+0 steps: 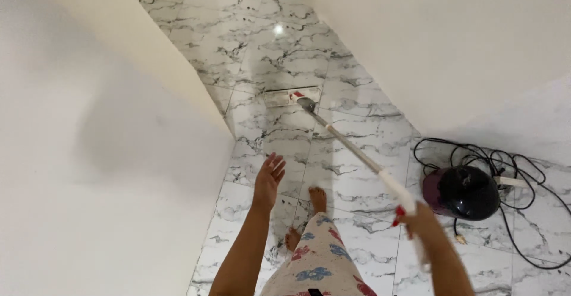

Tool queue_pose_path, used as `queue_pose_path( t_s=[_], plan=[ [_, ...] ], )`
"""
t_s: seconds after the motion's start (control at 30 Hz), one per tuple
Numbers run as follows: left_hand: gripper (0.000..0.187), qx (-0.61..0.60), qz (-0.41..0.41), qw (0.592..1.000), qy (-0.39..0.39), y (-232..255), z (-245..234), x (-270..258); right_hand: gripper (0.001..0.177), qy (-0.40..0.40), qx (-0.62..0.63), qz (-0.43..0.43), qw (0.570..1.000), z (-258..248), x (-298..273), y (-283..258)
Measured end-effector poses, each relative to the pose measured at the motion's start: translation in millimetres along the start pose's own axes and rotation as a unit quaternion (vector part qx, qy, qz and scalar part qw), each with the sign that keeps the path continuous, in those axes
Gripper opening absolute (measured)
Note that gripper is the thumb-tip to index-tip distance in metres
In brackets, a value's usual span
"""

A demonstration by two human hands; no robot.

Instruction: Mopping a marble-patterned tiled floor with a spray mop.

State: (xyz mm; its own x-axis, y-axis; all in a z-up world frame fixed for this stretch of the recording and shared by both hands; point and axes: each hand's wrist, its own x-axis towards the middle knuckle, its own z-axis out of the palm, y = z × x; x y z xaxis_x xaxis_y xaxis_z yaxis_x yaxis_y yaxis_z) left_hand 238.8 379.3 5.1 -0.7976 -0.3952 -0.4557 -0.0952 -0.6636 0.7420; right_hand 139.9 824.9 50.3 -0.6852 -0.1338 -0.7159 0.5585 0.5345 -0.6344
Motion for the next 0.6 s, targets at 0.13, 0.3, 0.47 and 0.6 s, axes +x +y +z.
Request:
queue_pose_path(
  t_s=[0.13,0.3,0.47,0.6],
  plan=[
    [0.062,0.020,-0.023,1.000,0.000,-1.0,8.4,-3.3,0.041,-0.059,-0.011,0.034,0.998,75.6,-17.3,-46.7],
    [0.062,0.047,-0.027,0.998,0.028,9.1,-20.1,-20.3,0.036,-0.100,-0.013,-0.021,0.995,169.9,52.6,-118.8],
    [0.062,-0.019,-0.010,0.994,0.109,7.8,-75.7,-49.3,0.041,-0.124,0.096,-0.089,0.984,244.6,178.5,-215.8],
    [0.061,-0.049,0.003,0.981,0.189,33.5,-85.8,-78.1,0.034,-0.089,0.138,-0.043,0.985,276.4,257.7,-256.2]
  ],
)
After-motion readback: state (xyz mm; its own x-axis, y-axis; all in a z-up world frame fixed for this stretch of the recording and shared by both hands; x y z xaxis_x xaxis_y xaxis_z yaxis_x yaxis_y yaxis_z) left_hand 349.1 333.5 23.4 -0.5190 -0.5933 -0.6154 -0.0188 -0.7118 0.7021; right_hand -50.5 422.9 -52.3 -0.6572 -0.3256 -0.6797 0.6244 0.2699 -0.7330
